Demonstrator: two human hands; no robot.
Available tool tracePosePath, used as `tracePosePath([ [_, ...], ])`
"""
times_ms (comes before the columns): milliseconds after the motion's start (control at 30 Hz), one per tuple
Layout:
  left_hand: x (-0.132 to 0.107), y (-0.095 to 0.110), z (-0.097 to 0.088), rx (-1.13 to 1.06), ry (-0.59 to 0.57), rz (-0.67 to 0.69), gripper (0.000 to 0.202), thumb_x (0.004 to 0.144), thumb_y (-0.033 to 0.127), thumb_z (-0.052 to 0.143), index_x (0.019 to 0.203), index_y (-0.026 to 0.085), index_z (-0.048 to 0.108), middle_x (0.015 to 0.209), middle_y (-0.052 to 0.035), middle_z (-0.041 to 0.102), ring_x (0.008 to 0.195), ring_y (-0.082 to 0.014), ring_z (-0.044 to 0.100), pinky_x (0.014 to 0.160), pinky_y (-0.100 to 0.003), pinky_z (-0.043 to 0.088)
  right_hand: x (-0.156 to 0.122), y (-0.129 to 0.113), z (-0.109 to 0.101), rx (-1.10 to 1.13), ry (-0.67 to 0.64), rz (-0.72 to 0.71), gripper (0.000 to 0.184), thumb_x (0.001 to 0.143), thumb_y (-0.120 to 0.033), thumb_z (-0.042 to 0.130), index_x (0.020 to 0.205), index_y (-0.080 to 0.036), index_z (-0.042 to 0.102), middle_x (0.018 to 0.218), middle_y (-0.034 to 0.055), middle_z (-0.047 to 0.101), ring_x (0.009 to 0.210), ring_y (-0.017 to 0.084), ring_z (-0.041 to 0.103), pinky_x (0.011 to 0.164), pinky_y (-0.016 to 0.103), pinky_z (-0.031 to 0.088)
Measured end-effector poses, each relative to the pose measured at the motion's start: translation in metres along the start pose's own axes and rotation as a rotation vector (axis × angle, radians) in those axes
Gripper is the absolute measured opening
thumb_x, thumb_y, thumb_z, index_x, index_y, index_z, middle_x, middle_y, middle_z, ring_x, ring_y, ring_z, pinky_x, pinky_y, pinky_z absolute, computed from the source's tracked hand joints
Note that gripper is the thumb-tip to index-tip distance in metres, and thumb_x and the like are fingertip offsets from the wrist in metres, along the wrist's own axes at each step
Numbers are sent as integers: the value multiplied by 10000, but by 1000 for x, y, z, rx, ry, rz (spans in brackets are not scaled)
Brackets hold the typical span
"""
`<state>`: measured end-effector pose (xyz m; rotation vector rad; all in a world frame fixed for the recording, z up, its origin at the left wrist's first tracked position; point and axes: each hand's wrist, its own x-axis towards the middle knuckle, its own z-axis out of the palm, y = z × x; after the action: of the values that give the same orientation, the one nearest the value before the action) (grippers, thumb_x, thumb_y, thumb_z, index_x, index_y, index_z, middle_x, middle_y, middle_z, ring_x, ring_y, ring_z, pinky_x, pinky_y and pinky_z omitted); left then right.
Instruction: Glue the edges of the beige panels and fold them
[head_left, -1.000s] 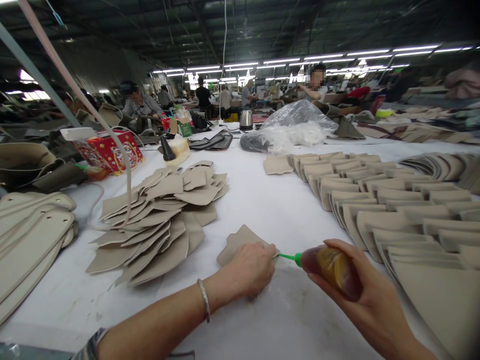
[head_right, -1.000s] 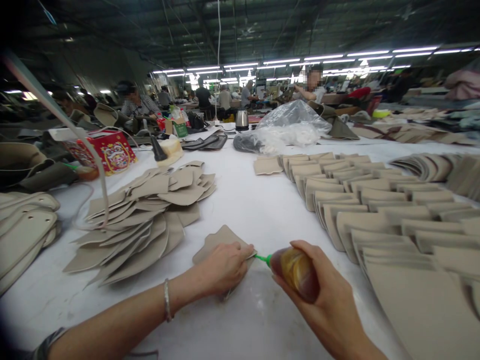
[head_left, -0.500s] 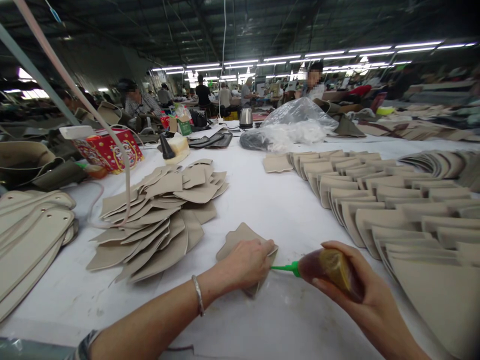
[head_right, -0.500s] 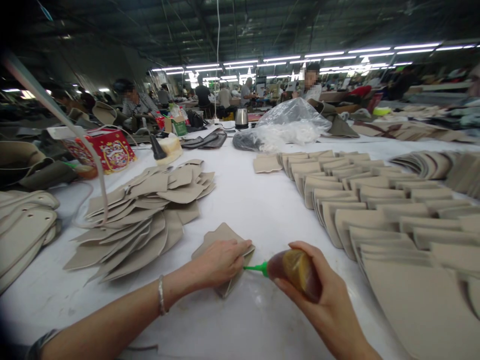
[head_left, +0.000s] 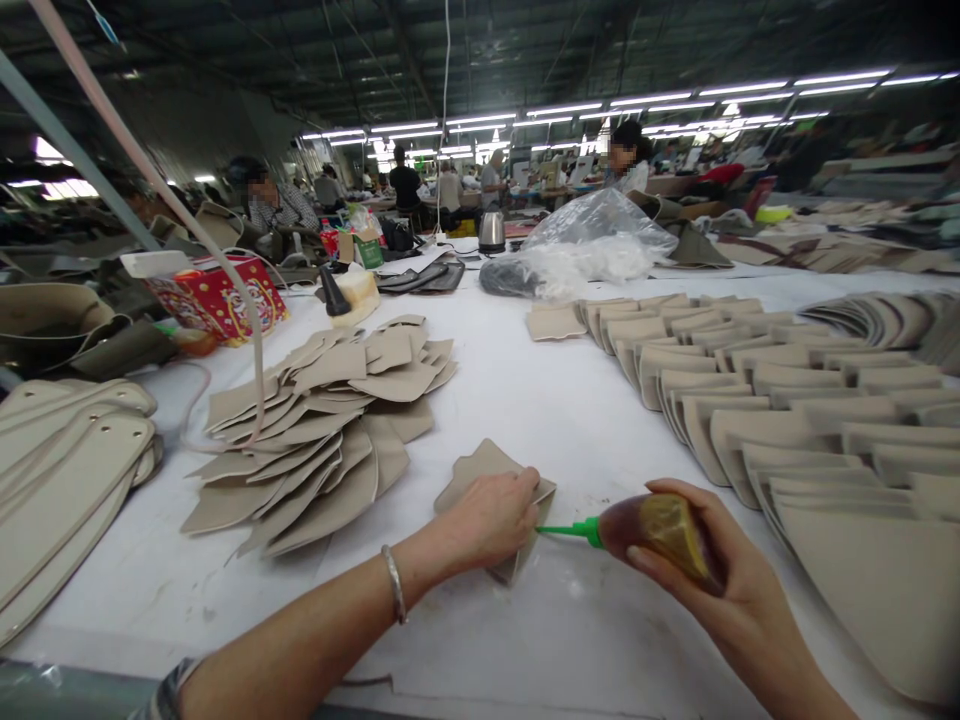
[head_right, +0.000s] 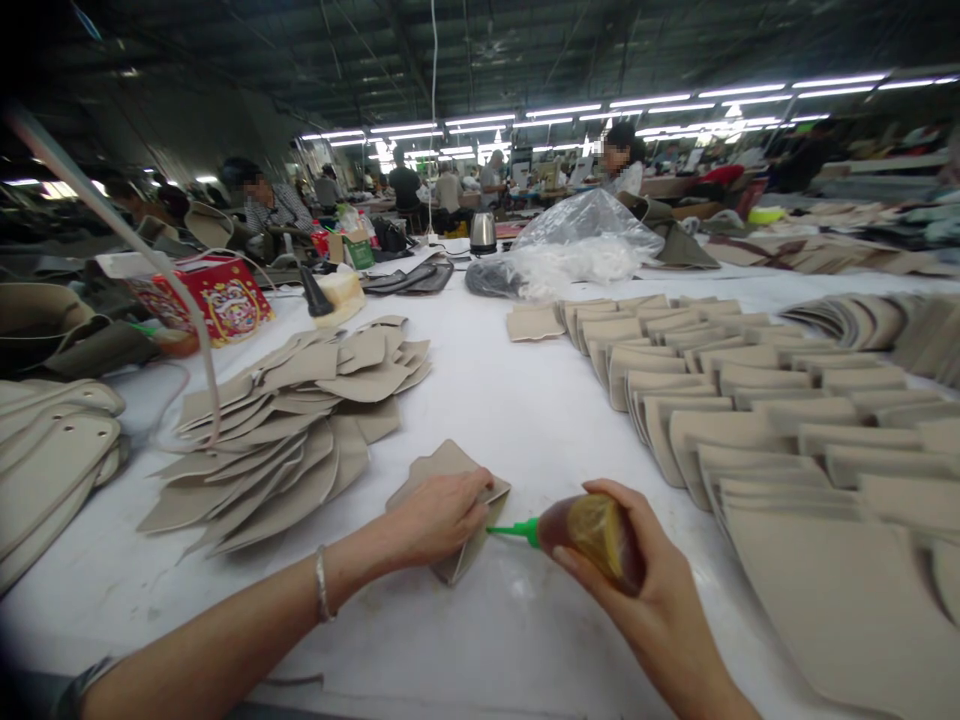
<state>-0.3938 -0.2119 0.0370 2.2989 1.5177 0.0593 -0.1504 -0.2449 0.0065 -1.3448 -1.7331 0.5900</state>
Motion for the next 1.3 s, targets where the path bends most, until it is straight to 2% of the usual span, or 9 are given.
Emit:
tracePosePath([
  [133,0,-1,3,5,10,2,274,919,218,376,1136,184,540,1059,-103,709,970,-266,673,814,-358,501,-6,-4,3,57,-100,-25,440,840,-475,697,1201,-284,536,1127,24,632,994,224,634,825,266,511],
  [267,0,-3,6,-1,20,-6,286,936,230,373,1171,192,532,1081,-97,704,990,-261,669,841,-356,497,-12,-9,5,65,-9,27,419,843,-480,689,1185,-286,543,1113,14,622,966,212,622,856,267,492],
  [400,-1,-1,7,-13,20,-22,282,933,228,383,1166,194,537,1088,-90,701,990,-262,667,843,-353,499,-16,-8,5,101,-116,-28,460,818,-448,723,1208,-290,538,1125,8,643,1006,214,635,851,246,498],
  [533,-2,-1,9,-22,41,-19,282,938,230,374,1164,185,537,1101,-94,691,983,-266,663,846,-360,499,-15,-11,5,101,-16,51,428,815,-462,706,1174,-280,560,1093,14,637,955,217,628,842,266,494],
  [633,-2,-2,10,-26,45,-19,269,949,241,368,1152,184,534,1079,-88,687,971,-263,661,839,-356,499,-14,-13,5,142,-59,37,442,771,-462,734,1136,-261,586,1051,30,657,920,238,649,782,281,521],
  [700,-2,-1,10,-25,35,-21,255,954,245,367,1141,187,530,1066,-83,685,972,-258,658,840,-350,495,-14,-13,4,176,-84,44,458,759,-458,744,1142,-263,587,1064,37,662,950,253,648,799,295,521],
  [833,-2,-1,9,-15,25,-22,233,962,244,366,1127,196,522,1059,-74,680,975,-242,651,848,-337,488,-15,-13,5,155,-29,108,457,780,-445,735,1171,-284,563,1124,28,631,1010,257,609,866,319,473],
  [1033,-2,-1,9,-21,22,-31,250,955,231,372,1149,187,524,1075,-78,678,988,-247,649,850,-341,490,-21,-9,7,217,-69,61,456,783,-431,735,1179,-286,560,1133,21,625,1018,245,606,893,303,462],
  [1300,-2,-1,9,-20,19,-28,237,962,229,368,1142,192,518,1069,-75,677,981,-242,649,860,-340,490,-15,-2,4,135,-8,40,431,818,-421,719,1191,-298,542,1118,9,605,1000,223,599,858,277,476],
])
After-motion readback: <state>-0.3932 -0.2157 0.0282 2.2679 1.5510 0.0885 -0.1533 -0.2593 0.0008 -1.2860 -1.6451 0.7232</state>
